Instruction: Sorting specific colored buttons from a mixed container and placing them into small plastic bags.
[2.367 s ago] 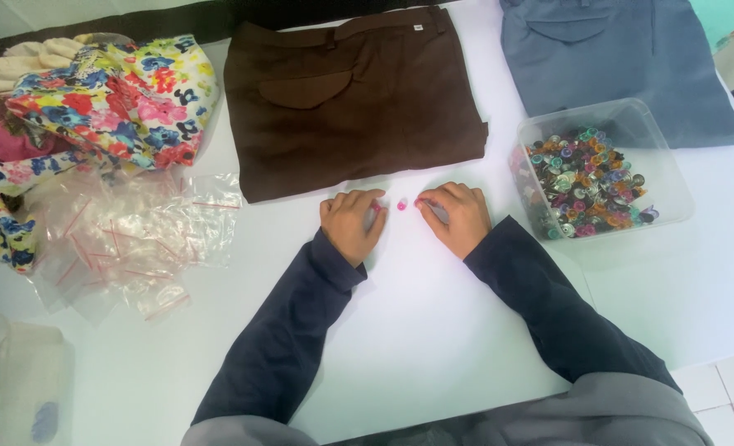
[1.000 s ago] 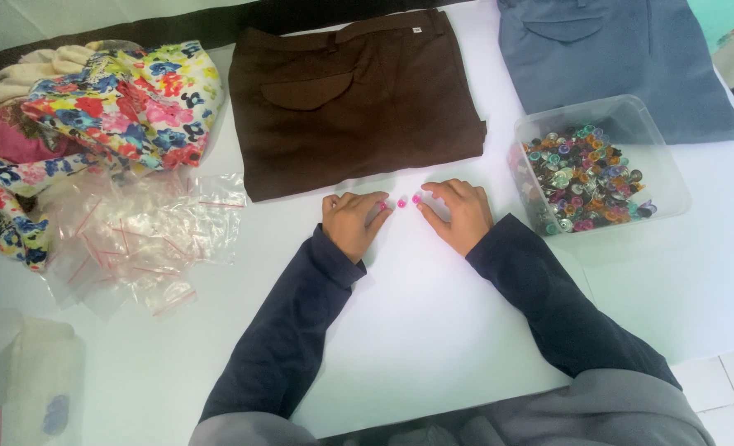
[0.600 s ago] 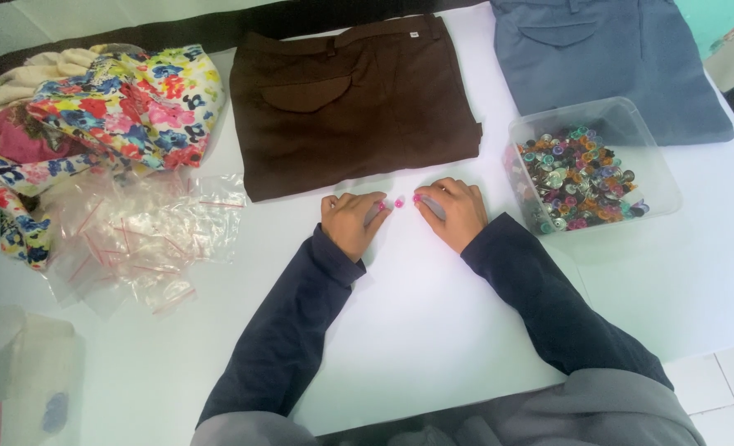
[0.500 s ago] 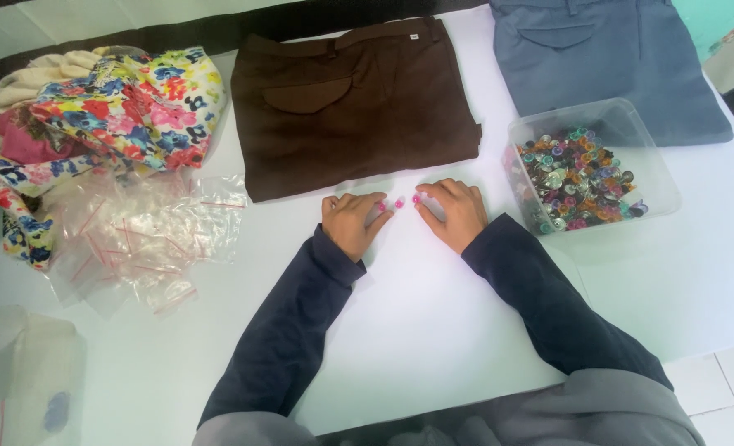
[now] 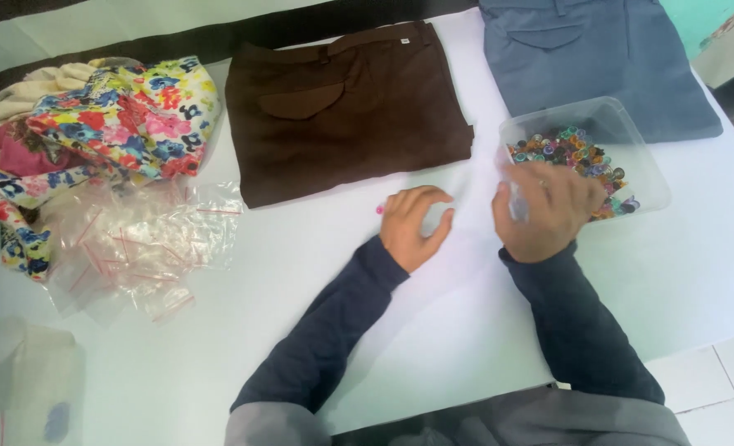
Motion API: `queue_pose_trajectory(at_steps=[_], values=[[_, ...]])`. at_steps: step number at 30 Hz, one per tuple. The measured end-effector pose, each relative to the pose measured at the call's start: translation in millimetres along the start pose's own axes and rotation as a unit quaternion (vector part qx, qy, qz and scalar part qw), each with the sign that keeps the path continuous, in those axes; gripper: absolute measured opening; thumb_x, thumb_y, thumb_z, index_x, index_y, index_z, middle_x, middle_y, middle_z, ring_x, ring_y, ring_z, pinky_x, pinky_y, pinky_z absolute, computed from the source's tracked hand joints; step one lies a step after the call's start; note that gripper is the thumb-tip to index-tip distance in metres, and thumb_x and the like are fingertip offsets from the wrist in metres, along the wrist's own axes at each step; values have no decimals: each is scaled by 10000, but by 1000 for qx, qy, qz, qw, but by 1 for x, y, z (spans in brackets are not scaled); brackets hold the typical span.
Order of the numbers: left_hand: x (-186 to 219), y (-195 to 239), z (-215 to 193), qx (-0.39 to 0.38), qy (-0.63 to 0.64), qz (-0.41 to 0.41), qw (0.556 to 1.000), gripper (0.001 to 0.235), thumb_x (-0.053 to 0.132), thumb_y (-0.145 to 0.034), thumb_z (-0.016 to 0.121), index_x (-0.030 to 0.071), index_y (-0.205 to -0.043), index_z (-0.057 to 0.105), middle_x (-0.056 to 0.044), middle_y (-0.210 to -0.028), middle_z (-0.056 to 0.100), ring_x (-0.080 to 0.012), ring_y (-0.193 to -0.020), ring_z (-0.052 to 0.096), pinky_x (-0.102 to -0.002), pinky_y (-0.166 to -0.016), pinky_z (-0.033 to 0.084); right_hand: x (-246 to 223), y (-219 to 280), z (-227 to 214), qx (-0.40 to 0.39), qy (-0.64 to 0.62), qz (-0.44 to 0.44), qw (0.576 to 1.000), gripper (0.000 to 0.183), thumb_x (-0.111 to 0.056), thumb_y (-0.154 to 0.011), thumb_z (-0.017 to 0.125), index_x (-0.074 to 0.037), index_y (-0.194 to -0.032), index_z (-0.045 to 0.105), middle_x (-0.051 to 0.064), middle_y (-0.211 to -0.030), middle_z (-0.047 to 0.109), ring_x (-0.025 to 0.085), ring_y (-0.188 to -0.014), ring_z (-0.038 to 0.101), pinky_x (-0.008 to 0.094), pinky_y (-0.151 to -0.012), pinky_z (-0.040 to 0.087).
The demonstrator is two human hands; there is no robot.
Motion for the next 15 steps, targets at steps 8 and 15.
queue_pose_trajectory(at_steps=[8,15], values=[[58,-41,153,-179,45,11,983,284,118,-977,609,53,-1252,635,-140,-1219,678,-333,-1148,667,-430,-1033,517,126,78,53,-370,113,165,908,389,-301,-923,656,-187,-1291,706,85,-1112,732,334,-1035,670,501,-888,457],[37,-51,211,-242,-139,-19,960,235,206,-696,696,118,-914,682,-33,-758,677,-239,-769,680,-338,-796,508,154,160,90,-453,46,185,871,359,-197,-969,559,-266,-1303,672,78,-1110,691,324,-994,735,448,-826,609]])
Point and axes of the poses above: each hand's wrist, its own y-axis away from the middle knuckle, its own z-axis out of the palm, x = y × z, the point moved 9 cm from there along -y, towards the middle knuckle
